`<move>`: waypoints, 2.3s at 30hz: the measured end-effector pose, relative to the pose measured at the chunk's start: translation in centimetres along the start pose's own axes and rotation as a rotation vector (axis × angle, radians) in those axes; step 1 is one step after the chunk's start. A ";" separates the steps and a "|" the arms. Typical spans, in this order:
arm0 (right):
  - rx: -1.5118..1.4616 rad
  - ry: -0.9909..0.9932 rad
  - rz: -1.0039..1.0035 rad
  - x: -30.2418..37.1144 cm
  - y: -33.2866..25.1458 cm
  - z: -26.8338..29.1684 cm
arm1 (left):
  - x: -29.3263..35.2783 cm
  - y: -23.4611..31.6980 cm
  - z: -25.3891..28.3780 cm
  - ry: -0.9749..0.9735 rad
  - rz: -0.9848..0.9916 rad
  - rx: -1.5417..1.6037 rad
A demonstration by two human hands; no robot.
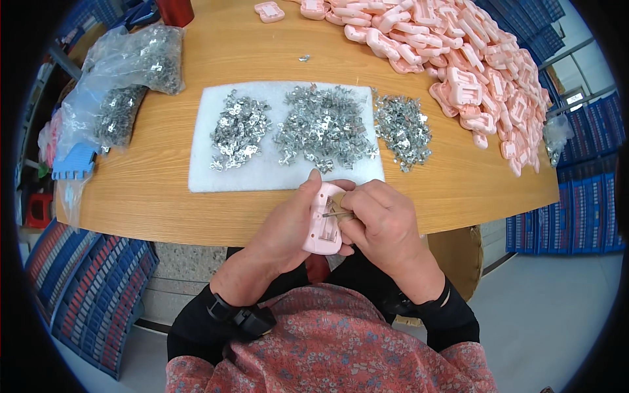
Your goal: The person sits at a table and assembles small pink plastic devices by inserting metal components into them using a small tool. They pick up the plastic housing, insert the metal parts, and place the finished units into a pile on the table.
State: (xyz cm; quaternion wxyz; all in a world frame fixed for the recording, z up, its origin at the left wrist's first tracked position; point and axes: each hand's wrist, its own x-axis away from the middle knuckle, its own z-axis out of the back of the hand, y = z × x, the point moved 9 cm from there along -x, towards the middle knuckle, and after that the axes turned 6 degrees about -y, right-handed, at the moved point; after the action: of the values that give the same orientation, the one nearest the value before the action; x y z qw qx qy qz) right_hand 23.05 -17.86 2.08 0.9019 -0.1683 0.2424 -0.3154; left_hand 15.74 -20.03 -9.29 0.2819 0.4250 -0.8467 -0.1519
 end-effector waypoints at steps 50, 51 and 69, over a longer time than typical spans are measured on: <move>-0.117 -0.076 -0.093 0.4 1.2 0.0 | 0.3 -1.3 -0.2 -0.065 0.096 0.142; -0.124 -0.064 -0.106 0.5 1.3 0.2 | 0.3 -1.4 -0.1 -0.077 0.095 0.154; -0.178 -0.124 -0.074 0.9 0.7 0.1 | 0.9 -1.2 -0.2 -0.065 0.118 0.101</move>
State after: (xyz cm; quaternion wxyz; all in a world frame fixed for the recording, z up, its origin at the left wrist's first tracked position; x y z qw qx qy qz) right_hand 24.05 -17.88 1.60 0.8844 -0.2756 0.2068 -0.3150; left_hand 16.18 -21.51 -9.42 0.2408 0.3827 -0.8856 -0.1060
